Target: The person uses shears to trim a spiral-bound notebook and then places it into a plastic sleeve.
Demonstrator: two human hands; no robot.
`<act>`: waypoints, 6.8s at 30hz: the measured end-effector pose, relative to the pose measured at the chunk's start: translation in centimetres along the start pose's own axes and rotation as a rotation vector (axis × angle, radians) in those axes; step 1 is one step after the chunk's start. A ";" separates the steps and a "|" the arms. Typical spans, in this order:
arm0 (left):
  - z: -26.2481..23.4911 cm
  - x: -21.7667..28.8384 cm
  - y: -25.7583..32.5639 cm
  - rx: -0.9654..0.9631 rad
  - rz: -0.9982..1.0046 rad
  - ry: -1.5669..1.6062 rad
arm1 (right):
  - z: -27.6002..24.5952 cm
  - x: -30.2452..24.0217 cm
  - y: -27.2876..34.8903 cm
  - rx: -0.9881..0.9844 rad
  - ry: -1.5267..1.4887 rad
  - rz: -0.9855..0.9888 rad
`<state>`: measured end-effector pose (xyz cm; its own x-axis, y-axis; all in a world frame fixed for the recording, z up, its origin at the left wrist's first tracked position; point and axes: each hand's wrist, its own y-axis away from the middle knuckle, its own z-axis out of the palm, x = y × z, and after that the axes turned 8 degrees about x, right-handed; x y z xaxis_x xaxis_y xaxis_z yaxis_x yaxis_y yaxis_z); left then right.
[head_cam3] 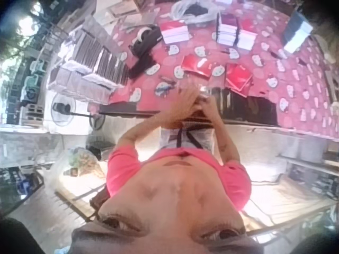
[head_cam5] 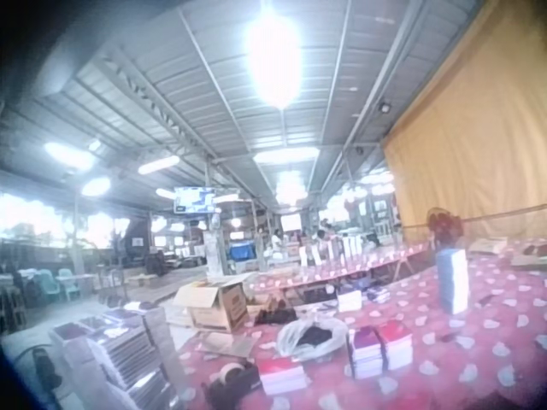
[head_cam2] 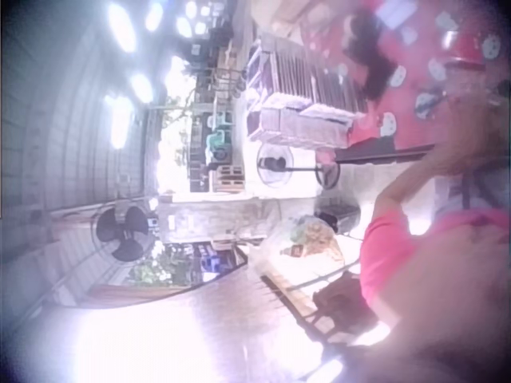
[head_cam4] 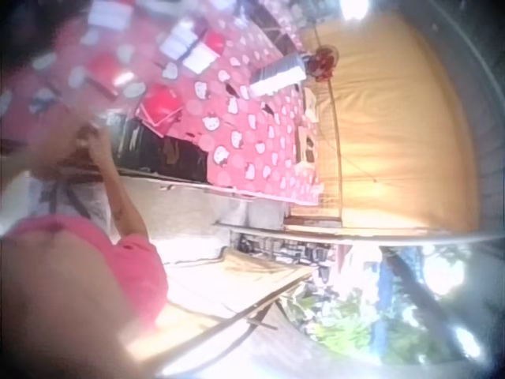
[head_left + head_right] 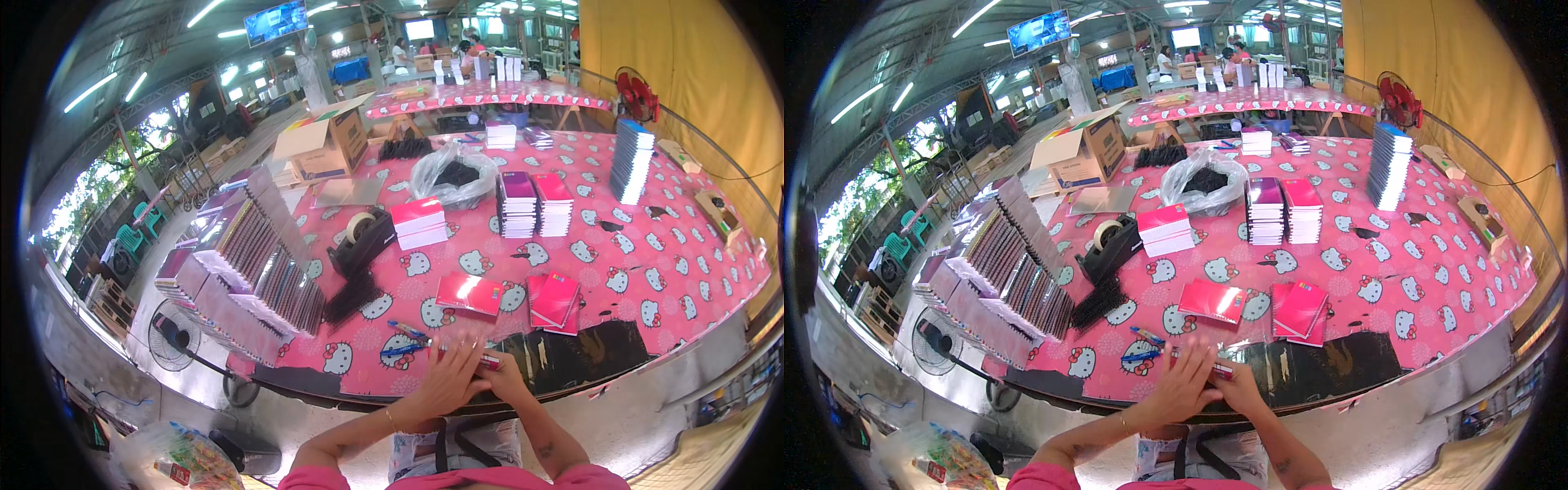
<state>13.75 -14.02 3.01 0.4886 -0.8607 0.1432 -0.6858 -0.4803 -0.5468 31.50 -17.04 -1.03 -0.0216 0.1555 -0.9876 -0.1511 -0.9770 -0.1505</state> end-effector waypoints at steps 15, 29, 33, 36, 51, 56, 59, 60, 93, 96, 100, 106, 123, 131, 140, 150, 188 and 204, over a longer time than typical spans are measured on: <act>-2.1 -1.4 -2.4 0.012 0.064 -0.005 | 0.4 -0.9 -0.1 -0.062 0.216 -0.103; -1.7 -1.5 -2.5 0.223 0.014 0.114 | -0.4 -3.1 0.6 0.094 0.223 -0.174; -1.5 -1.8 -2.4 0.210 -0.008 0.130 | -1.0 -4.1 1.0 0.149 0.248 -0.106; -1.3 -1.6 -2.7 0.187 -0.016 0.141 | -1.3 -4.0 1.2 0.161 0.217 -0.086; -1.8 -0.8 -3.1 0.203 -0.023 0.201 | -4.1 -4.7 -0.3 0.001 0.157 0.034; -2.2 -1.0 -3.0 0.156 -0.038 0.210 | -4.7 -5.0 -1.3 -0.098 0.167 0.003; -2.2 -1.2 -2.9 0.177 -0.013 0.208 | -4.9 -4.9 -1.4 -0.138 0.183 0.026; -2.3 -1.2 -2.9 0.177 -0.009 0.205 | -4.8 -4.9 -1.5 -0.135 0.187 0.016; -2.0 -0.6 -2.6 0.171 0.031 0.207 | -2.8 -4.8 -0.8 -0.045 0.252 -0.164; -1.7 0.2 -2.3 0.166 0.038 0.161 | -1.1 -5.2 -0.5 0.273 0.495 -0.306; -1.4 -0.1 -2.0 0.202 -0.023 0.140 | -1.3 -5.6 -0.1 0.280 0.521 -0.372; -1.6 -0.8 -2.4 0.214 -0.002 0.162 | -1.6 -4.9 0.7 0.184 0.427 -0.418; -1.8 -1.9 -2.8 0.191 0.067 0.311 | -2.1 -4.3 0.8 -0.124 0.408 -0.021; -2.3 -10.4 0.0 -0.104 -0.151 -0.042 | -3.9 -2.8 2.5 0.099 0.876 -0.518; -4.3 -13.7 3.0 -0.160 -0.130 -0.133 | -3.5 -3.4 4.2 -0.064 1.075 -0.477; -2.9 -6.8 -0.4 -0.591 -1.276 1.510 | -3.5 -3.3 4.3 -0.069 1.065 -0.429; -2.2 -7.8 -1.4 -0.623 -1.277 1.394 | -3.3 -3.0 4.1 -0.067 1.061 -0.434; -4.0 -7.0 -4.1 -0.742 -0.727 0.582 | -3.3 -2.9 4.1 -0.072 1.058 -0.444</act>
<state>10.99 -6.71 7.50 0.7051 -0.2011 0.6800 -0.5874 -0.7028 0.4013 34.23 -21.95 1.11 0.8652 0.3213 -0.3849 0.1198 -0.8780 -0.4635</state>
